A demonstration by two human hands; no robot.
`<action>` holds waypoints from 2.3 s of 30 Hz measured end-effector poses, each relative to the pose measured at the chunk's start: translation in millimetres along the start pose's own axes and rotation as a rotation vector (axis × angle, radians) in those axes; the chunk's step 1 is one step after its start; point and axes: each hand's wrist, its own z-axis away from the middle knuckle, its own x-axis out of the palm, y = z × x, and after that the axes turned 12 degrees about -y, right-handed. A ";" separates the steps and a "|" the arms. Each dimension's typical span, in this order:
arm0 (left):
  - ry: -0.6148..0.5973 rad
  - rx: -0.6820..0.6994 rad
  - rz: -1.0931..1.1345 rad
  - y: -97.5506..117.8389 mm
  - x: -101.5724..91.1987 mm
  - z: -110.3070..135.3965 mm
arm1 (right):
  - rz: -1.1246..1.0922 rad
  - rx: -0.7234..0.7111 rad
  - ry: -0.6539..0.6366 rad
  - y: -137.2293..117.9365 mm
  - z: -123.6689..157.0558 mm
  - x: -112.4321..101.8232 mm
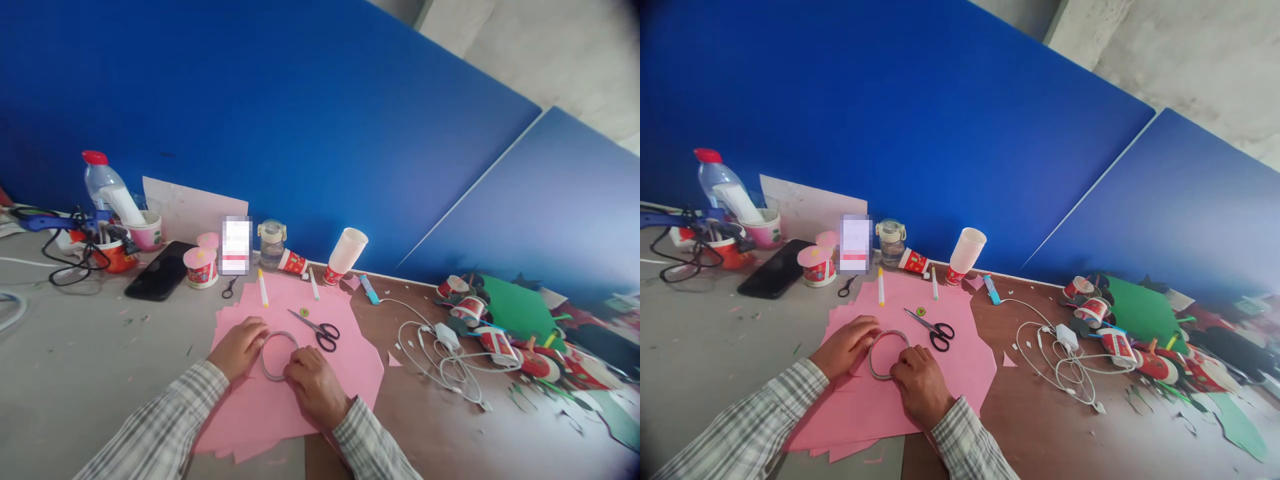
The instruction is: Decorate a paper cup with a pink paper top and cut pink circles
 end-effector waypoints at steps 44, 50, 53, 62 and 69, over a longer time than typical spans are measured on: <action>0.227 -0.014 -0.080 -7.1 -1.2 -2.8 | -0.074 0.144 0.220 3.9 -8.1 24.5; 0.223 0.010 -0.117 -5.7 -1.3 -3.7 | -0.078 0.158 0.208 1.4 -7.9 24.1; 0.223 0.010 -0.131 -4.1 -1.6 -2.8 | -0.084 0.158 0.219 1.5 -8.0 23.6; 0.225 0.018 -0.143 0.4 -2.5 -2.1 | -0.104 0.127 0.225 3.7 -11.1 21.6; 0.211 0.011 -0.145 -2.8 -1.2 -3.3 | -0.107 0.133 0.241 4.4 -10.7 24.1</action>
